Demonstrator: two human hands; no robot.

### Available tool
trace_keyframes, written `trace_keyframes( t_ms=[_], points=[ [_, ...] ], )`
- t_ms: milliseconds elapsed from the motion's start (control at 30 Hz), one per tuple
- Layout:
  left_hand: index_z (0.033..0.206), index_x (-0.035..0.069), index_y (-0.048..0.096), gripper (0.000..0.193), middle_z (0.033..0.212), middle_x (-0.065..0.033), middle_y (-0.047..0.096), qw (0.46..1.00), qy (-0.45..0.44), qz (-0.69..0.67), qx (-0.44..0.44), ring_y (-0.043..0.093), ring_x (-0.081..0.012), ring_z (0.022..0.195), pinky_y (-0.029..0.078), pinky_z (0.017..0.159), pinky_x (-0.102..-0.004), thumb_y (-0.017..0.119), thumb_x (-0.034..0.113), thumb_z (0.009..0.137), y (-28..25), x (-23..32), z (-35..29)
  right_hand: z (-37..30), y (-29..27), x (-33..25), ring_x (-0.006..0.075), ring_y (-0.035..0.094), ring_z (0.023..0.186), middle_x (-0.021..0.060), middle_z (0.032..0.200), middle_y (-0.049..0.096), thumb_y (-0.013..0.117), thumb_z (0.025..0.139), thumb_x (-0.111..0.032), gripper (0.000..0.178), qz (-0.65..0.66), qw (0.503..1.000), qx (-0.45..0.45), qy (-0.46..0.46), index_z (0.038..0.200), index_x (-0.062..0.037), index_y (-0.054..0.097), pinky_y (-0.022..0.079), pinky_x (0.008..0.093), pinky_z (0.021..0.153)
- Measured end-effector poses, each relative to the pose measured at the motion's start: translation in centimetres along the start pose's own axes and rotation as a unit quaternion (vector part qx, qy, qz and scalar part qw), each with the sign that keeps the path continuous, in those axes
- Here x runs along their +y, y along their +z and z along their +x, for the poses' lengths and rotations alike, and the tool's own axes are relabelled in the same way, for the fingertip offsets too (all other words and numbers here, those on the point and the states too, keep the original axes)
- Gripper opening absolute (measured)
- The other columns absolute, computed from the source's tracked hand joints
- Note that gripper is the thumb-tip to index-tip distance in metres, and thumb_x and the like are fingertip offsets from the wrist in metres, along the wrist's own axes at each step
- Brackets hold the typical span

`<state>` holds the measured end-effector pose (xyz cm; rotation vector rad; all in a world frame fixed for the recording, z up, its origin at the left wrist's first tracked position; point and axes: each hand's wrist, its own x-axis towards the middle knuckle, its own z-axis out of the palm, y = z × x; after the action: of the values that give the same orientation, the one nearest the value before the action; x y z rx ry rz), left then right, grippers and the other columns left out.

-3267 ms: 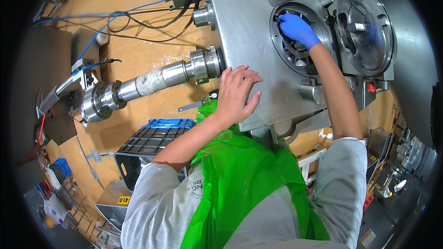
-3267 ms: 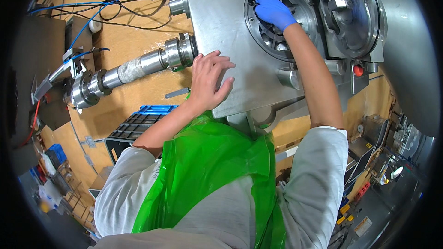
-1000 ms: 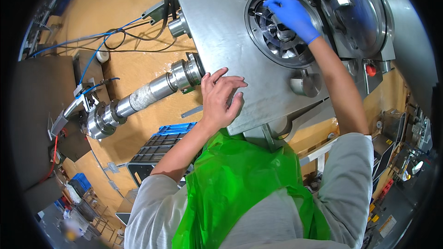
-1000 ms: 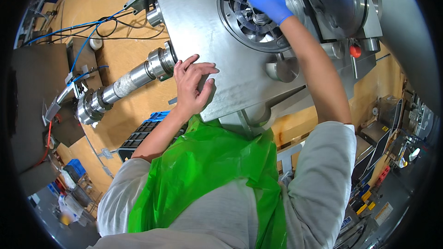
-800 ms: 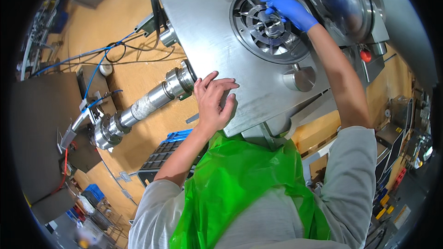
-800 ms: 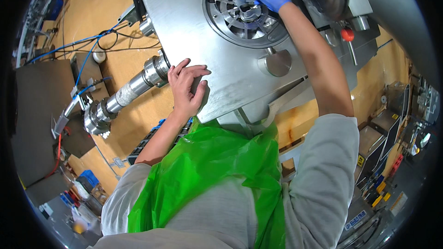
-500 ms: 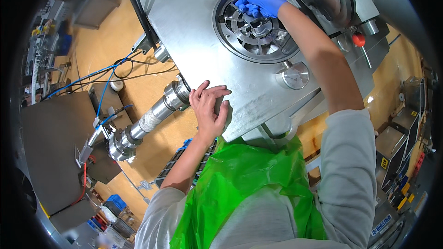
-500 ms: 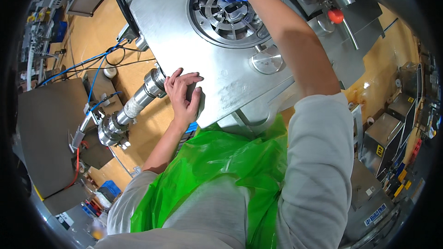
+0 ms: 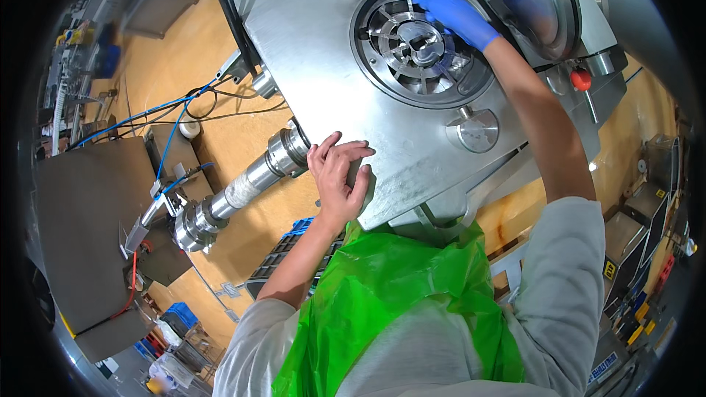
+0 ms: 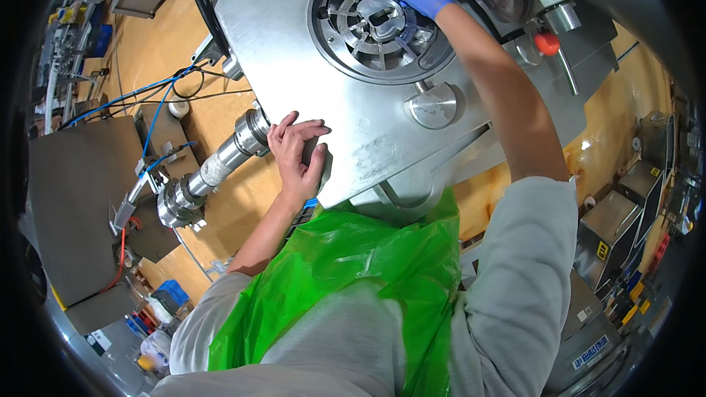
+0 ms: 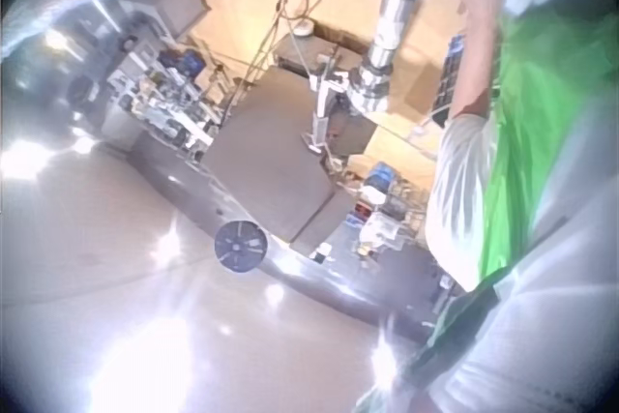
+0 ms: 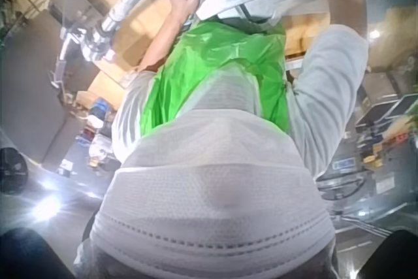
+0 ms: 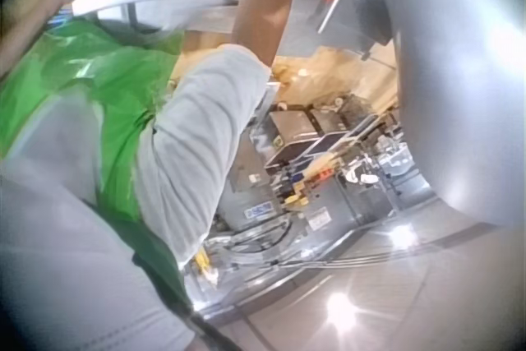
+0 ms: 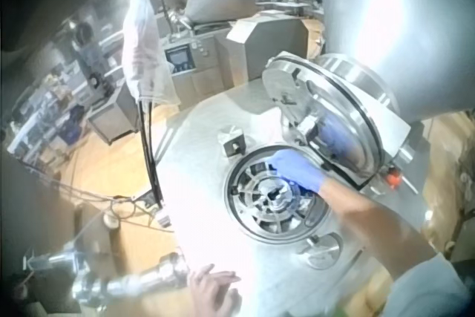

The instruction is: The person assembles a stainless steel industrial machine by inserting a metal rod into a circular opening, attaching a long metal arm, and tightening connections with a wrench. The person also wipes the machine's control panel with a cloth.

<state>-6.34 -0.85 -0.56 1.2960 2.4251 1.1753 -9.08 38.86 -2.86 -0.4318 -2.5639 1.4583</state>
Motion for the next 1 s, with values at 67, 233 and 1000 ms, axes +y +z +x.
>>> trace_keyframes(
  t_ms=[67, 233, 1000],
  points=[
    [0.098, 0.014, 0.069, 0.021, 0.11, -0.0018, 0.066, 1.0, 0.0, 0.001, 0.002, 0.042, -0.0311, 0.128, 0.014, 0.11, -0.0519, 0.061, 0.014, 0.078, 0.0, 0.0, 0.0, -0.9, -0.5, 0.2, 0.0067, 0.046, 0.059, -0.002, 0.071, 0.055, 0.053, 0.093, -0.027, 0.025, -0.034, 0.999, -0.009, 0.019, 0.107, -0.0086, 0.065, 0.037, 0.0239, 0.05],
    [0.099, 0.015, 0.069, 0.021, 0.11, -0.0015, 0.066, 1.0, 0.006, 0.008, 0.006, 0.043, -0.0313, 0.127, 0.016, 0.109, -0.0527, 0.061, 0.014, 0.079, -0.1, 0.0, -0.1, -2.8, -0.4, -3.1, 0.0107, 0.053, 0.066, 0.0009, 0.074, 0.058, 0.051, 0.094, -0.024, 0.038, 0.027, 0.987, -0.047, 0.15, 0.129, -0.0089, 0.059, 0.044, 0.0285, 0.057],
    [0.101, 0.011, 0.065, 0.022, 0.113, -0.0059, 0.064, 0.998, 0.03, 0.051, -0.006, 0.042, -0.034, 0.127, 0.014, 0.111, -0.0516, 0.059, 0.013, 0.081, 0.4, 0.1, -0.2, -21.2, -2.9, -3.9, 0.0007, 0.034, 0.056, -0.008, 0.067, 0.041, 0.05, 0.101, -0.028, 0.028, 0.223, 0.967, 0.073, 0.099, 0.112, -0.0087, 0.067, 0.028, 0.0168, 0.05]
  ],
)
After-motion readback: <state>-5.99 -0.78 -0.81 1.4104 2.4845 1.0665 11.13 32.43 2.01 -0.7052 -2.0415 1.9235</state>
